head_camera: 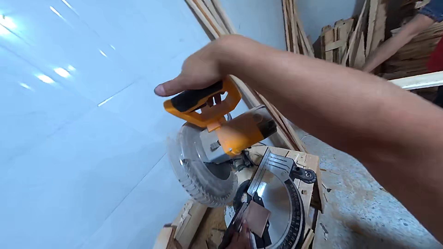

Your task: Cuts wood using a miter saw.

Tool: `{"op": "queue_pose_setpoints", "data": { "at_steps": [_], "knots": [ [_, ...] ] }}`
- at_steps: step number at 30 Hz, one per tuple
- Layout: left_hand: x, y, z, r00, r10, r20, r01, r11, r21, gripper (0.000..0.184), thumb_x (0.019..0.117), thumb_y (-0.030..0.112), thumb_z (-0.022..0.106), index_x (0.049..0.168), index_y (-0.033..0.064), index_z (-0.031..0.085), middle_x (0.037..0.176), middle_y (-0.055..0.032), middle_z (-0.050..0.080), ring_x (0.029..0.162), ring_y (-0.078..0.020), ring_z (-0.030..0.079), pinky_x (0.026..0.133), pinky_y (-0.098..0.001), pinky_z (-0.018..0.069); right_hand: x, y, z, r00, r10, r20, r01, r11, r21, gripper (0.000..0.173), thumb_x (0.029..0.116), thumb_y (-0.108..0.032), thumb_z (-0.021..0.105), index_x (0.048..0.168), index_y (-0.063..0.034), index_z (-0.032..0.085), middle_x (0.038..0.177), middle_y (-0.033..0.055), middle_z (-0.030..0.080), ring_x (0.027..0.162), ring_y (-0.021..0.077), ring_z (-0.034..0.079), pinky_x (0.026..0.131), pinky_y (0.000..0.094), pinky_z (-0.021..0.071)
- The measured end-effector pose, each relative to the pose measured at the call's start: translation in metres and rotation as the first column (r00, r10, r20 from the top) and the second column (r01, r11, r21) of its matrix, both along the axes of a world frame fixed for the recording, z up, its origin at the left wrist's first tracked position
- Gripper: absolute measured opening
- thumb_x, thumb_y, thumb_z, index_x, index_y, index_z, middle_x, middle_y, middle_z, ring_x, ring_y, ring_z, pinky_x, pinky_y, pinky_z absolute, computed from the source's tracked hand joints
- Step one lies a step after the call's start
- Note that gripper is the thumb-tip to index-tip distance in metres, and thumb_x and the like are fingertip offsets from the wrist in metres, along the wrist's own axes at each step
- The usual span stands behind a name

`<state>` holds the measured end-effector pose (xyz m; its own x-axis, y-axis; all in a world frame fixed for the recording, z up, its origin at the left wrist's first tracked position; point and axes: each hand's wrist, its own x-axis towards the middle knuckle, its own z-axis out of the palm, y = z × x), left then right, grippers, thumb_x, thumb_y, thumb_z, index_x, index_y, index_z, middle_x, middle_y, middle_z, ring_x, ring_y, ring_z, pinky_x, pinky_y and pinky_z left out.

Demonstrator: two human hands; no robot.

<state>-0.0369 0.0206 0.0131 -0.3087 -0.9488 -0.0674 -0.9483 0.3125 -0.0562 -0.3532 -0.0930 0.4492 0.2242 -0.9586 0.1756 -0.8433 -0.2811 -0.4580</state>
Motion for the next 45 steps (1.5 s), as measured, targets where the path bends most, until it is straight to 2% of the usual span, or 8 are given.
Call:
{"op": "queue_pose_setpoints", "data": {
  "at_steps": [2, 5, 10, 20, 24, 35, 39, 45],
  "knots": [
    [0.000, 0.003, 0.006, 0.999, 0.024, 0.026, -0.025, 0.999, 0.046, 0.050, 0.1055, 0.031, 0.042, 0.155, 0.0261, 0.048, 0.119, -0.0167, 0.071, 0.095, -0.0349, 0.073, 0.078, -0.0559, 0.0589, 0.030, -0.013, 0.002, 0.997, -0.060, -0.040, 0.063, 0.995, 0.077, 0.079, 0.0775, -0.091, 0.054, 0.096, -0.0172, 0.077, 0.074, 0.0028, 0.068, 0.060, 0.0170, 0.064, 0.055, 0.0412, 0.0550],
    [0.006, 0.000, -0.005, 1.000, -0.006, -0.004, 0.006, 0.998, -0.056, 0.049, 0.1035, 0.032, 0.043, 0.151, 0.0294, 0.054, 0.111, -0.0125, 0.074, 0.086, -0.0313, 0.074, 0.070, -0.0526, 0.0597, 0.039, -0.025, 0.001, 0.994, -0.106, 0.025, 0.099, 0.977, 0.190, 0.076, 0.0758, -0.089, 0.058, 0.094, -0.0170, 0.074, 0.065, 0.0006, 0.064, 0.050, 0.0131, 0.059, 0.048, 0.0356, 0.0528],
    [0.015, -0.005, -0.025, 0.999, -0.031, -0.042, 0.025, 0.989, -0.148, 0.045, 0.1033, 0.032, 0.046, 0.147, 0.0327, 0.058, 0.101, -0.0093, 0.075, 0.077, -0.0273, 0.074, 0.065, -0.0498, 0.0597, 0.043, -0.014, -0.004, 0.979, -0.128, -0.160, 0.132, 0.991, 0.018, 0.085, 0.0810, -0.094, 0.039, 0.097, -0.0195, 0.076, 0.075, -0.0014, 0.068, 0.062, 0.0126, 0.061, 0.061, 0.0391, 0.0512],
    [0.017, -0.006, -0.025, 0.997, -0.061, -0.041, 0.051, 0.976, -0.212, 0.043, 0.1047, 0.034, 0.046, 0.145, 0.0339, 0.060, 0.096, -0.0071, 0.075, 0.073, -0.0259, 0.073, 0.061, -0.0479, 0.0585, 0.051, -0.010, -0.005, 0.984, -0.176, 0.004, 0.173, 0.974, 0.143, 0.077, 0.0848, -0.088, 0.045, 0.103, -0.0195, 0.074, 0.074, -0.0012, 0.069, 0.060, 0.0114, 0.063, 0.055, 0.0316, 0.0519],
    [0.017, -0.007, -0.028, 0.996, -0.077, -0.047, 0.063, 0.966, -0.252, 0.042, 0.1041, 0.034, 0.046, 0.143, 0.0331, 0.063, 0.092, -0.0061, 0.074, 0.070, -0.0247, 0.072, 0.059, -0.0463, 0.0580, 0.057, 0.005, -0.011, 0.973, -0.229, -0.043, 0.231, 0.971, 0.057, 0.078, 0.0850, -0.090, 0.042, 0.099, -0.0203, 0.074, 0.074, -0.0025, 0.067, 0.058, 0.0099, 0.059, 0.054, 0.0312, 0.0483],
    [0.016, -0.008, -0.023, 0.998, -0.061, -0.022, 0.055, 0.978, -0.200, 0.043, 0.1054, 0.033, 0.044, 0.146, 0.0339, 0.059, 0.095, -0.0064, 0.074, 0.072, -0.0248, 0.073, 0.061, -0.0460, 0.0589, 0.070, 0.033, -0.025, 0.940, -0.291, -0.180, 0.277, 0.956, -0.100, 0.084, 0.0849, -0.091, 0.036, 0.093, -0.0161, 0.072, 0.075, -0.0011, 0.066, 0.060, 0.0119, 0.061, 0.056, 0.0356, 0.0512],
    [0.015, -0.007, -0.021, 0.999, -0.043, -0.025, 0.041, 0.995, -0.092, 0.046, 0.1075, 0.035, 0.038, 0.152, 0.0329, 0.052, 0.108, -0.0093, 0.074, 0.083, -0.0282, 0.074, 0.072, -0.0495, 0.0601, 0.077, 0.059, -0.040, 0.918, -0.288, -0.272, 0.252, 0.954, -0.160, 0.090, 0.0816, -0.095, 0.032, 0.078, -0.0126, 0.068, 0.069, 0.0037, 0.061, 0.060, 0.0188, 0.061, 0.054, 0.0452, 0.0500],
    [0.017, -0.006, -0.010, 0.998, -0.047, -0.050, 0.047, 0.999, -0.002, 0.048, 0.1088, 0.035, 0.034, 0.155, 0.0305, 0.048, 0.118, -0.0129, 0.072, 0.092, -0.0328, 0.074, 0.079, -0.0526, 0.0592, 0.079, 0.066, -0.043, 0.919, -0.299, -0.258, 0.273, 0.953, -0.132, 0.089, 0.0833, -0.094, 0.032, 0.088, -0.0154, 0.074, 0.078, 0.0012, 0.070, 0.064, 0.0153, 0.064, 0.059, 0.0426, 0.0528]
  ]
}}
